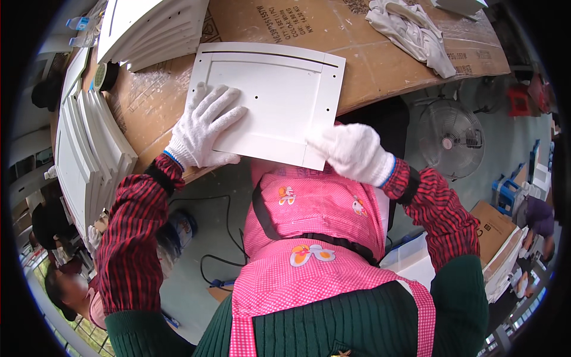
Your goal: Scraping excess paint or debris from the edges of white wooden panels using a hand scraper.
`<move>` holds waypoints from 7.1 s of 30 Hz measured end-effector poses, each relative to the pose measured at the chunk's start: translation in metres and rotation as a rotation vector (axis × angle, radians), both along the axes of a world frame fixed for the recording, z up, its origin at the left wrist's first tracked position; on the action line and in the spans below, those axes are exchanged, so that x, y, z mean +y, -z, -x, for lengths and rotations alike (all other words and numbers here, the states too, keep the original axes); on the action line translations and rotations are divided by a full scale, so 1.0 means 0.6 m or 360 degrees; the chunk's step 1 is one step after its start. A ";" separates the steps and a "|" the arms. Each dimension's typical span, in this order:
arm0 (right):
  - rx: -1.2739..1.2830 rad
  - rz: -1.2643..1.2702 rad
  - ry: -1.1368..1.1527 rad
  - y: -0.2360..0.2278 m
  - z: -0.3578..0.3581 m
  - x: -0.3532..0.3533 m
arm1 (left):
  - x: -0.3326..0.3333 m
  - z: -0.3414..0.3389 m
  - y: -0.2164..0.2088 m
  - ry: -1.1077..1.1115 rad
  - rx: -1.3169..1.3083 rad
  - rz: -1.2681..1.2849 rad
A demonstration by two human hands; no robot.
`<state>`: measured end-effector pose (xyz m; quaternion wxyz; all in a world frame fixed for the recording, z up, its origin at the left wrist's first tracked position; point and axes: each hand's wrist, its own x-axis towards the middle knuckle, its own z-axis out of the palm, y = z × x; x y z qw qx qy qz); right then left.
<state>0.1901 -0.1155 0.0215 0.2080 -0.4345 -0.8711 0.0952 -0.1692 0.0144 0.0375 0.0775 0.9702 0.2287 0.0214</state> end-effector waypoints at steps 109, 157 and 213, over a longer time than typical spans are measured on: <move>0.0248 -0.0052 0.0916 0.019 -0.063 0.120 | 0.001 -0.001 0.002 -0.0017 0.0050 0.0000; -0.0010 -0.0009 0.0820 0.005 -0.069 0.140 | 0.000 -0.004 -0.003 -0.0027 0.0063 0.0020; -0.0005 -0.0123 0.0155 0.020 0.013 -0.067 | 0.002 0.003 0.007 0.0005 0.0031 -0.0007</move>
